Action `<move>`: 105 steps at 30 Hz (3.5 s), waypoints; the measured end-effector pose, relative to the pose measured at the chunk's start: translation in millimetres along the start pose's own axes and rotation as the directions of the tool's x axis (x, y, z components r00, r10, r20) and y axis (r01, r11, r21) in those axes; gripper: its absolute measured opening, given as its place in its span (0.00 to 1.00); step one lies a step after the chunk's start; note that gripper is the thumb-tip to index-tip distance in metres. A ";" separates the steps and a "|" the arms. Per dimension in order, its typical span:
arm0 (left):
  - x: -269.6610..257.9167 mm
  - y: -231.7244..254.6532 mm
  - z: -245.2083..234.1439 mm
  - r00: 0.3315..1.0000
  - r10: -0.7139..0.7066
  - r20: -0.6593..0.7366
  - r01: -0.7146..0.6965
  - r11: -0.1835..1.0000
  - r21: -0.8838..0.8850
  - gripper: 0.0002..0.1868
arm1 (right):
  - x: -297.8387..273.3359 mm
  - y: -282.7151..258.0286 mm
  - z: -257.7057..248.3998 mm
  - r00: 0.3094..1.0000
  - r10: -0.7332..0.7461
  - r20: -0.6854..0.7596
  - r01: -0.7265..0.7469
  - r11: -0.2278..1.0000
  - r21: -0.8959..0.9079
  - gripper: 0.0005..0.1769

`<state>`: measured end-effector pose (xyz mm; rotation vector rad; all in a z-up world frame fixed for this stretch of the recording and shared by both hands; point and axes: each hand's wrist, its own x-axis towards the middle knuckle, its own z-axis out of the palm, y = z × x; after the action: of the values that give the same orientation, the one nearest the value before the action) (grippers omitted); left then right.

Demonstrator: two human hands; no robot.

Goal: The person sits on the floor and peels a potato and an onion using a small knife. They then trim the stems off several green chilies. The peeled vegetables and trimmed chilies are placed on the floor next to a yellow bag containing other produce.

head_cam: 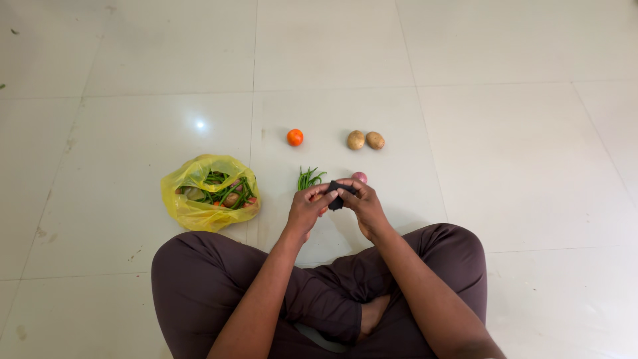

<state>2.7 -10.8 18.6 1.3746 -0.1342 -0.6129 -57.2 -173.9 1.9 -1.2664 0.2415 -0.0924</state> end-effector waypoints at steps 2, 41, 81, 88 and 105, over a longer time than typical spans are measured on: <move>4.5 0.3 -1.4 1.000 -0.004 0.017 0.004 1.000 -0.027 0.19 | 4.8 0.5 2.1 0.999 0.054 0.000 -0.054 0.994 0.095 0.11; 8.4 -6.5 -9.3 0.990 0.069 0.126 -0.051 0.989 -0.141 0.30 | 0.3 -29.1 7.6 0.917 -0.400 -0.006 0.306 0.711 -0.633 0.26; 12.7 -18.1 -21.2 0.996 0.058 0.072 -0.017 0.883 -0.469 0.28 | -22.7 -10.5 31.6 0.753 -0.651 0.100 0.527 0.503 -0.685 0.27; 14.8 -11.7 -24.8 0.990 0.100 0.098 -0.028 0.826 -0.564 0.27 | -23.6 -21.7 28.8 0.804 -0.587 0.089 0.505 0.598 -0.622 0.27; 11.8 -16.3 -18.7 0.990 0.091 0.105 -0.035 0.897 -0.441 0.26 | -19.7 -12.3 30.1 0.754 -0.652 0.072 0.508 0.510 -0.694 0.27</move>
<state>15.3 -1.2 -3.8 0.8908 -0.1301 -0.6289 -68.6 -145.6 24.4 -2.0605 -0.0146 -0.7996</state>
